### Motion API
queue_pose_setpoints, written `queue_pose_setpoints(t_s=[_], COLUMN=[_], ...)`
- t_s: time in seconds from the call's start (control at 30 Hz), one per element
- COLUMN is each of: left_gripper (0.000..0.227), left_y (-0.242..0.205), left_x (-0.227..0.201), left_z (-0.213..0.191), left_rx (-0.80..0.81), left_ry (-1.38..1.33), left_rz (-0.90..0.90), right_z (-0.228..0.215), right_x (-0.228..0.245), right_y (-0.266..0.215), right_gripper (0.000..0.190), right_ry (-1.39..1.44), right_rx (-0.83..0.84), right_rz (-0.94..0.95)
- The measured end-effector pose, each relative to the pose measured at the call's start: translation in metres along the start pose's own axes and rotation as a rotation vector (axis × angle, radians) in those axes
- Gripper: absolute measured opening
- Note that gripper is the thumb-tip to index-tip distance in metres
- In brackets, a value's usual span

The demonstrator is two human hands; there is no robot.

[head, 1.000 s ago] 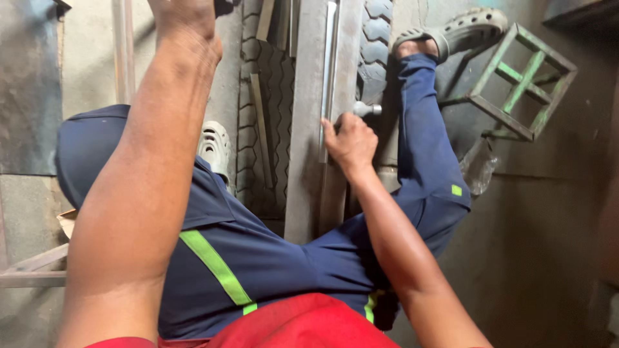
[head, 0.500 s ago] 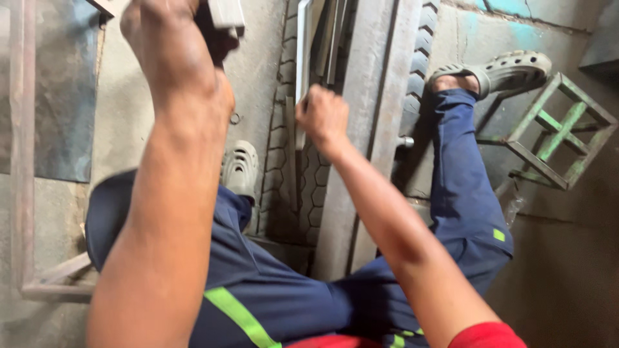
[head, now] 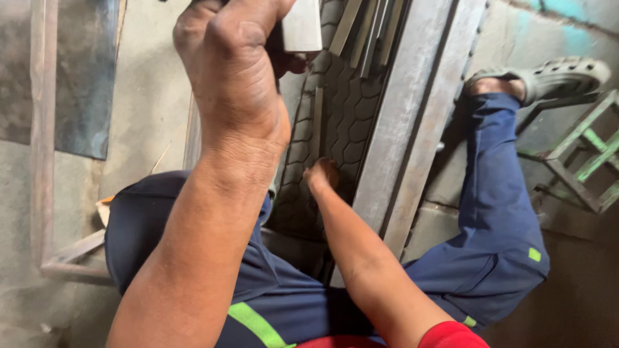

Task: The person sits on the floor and uses a hammer to strike a metal chisel placed on a long metal bar. They repeatedly reposition the chisel along the bar and strike it to shape or flatten the metal. The person also uses a flat metal plate as a backing surface during the process.

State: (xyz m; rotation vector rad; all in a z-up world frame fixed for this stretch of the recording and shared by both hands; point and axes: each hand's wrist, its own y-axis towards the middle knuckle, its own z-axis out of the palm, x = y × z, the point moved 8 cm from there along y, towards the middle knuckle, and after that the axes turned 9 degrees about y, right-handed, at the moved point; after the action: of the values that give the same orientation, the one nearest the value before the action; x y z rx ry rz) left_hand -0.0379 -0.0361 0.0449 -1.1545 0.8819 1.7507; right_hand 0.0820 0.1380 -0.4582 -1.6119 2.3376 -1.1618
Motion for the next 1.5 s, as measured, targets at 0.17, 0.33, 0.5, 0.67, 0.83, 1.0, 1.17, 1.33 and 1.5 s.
queue_pose_setpoints(t_s=[0.17, 0.33, 0.5, 0.67, 0.83, 1.0, 1.17, 1.33, 1.5], left_gripper=[0.026, 0.028, 0.029, 0.027, 0.027, 0.026, 0.023, 0.028, 0.048], left_y=[-0.003, 0.003, 0.012, 0.008, 0.003, -0.003, 0.001, -0.051, -0.226], left_x=[0.010, 0.014, 0.031, 0.028, 0.036, 0.048, 0.071, 0.173, 0.262], left_z=[-0.001, 0.005, 0.004, 0.007, 0.018, 0.021, 0.036, 0.007, -0.014], left_rx=[0.019, 0.019, -0.080, -0.001, -0.025, -0.016, 0.061, 0.278, 0.350], left_ry=[0.011, -0.036, -0.032, 0.061, 0.070, 0.285, 0.435, 0.891, 1.640], left_rz=[-0.038, -0.008, -0.080, 0.014, -0.078, 0.009, 0.134, -0.041, 0.050], right_z=[0.021, -0.046, -0.159, -0.290, -0.305, -0.310, -0.312, -0.314, -0.215], right_x=[-0.022, 0.024, 0.059, 0.047, 0.002, -0.013, -0.009, -0.101, -0.244], right_y=[-0.005, -0.038, -0.089, -0.127, -0.090, -0.076, -0.059, -0.045, 0.013], right_gripper=[0.052, 0.034, 0.024, 0.020, 0.017, 0.057, 0.066, 0.047, 0.024], right_ry=[0.046, 0.404, 0.849, 0.441, 0.089, 0.003, -0.086, 0.871, 1.219], right_rx=[-0.151, -0.256, -0.128, -0.772, -0.688, -0.651, -0.674, -0.562, -0.355], right_rz=[-0.114, -0.210, -0.182, -0.719, -0.525, -0.595, -0.418, -0.306, 0.243])
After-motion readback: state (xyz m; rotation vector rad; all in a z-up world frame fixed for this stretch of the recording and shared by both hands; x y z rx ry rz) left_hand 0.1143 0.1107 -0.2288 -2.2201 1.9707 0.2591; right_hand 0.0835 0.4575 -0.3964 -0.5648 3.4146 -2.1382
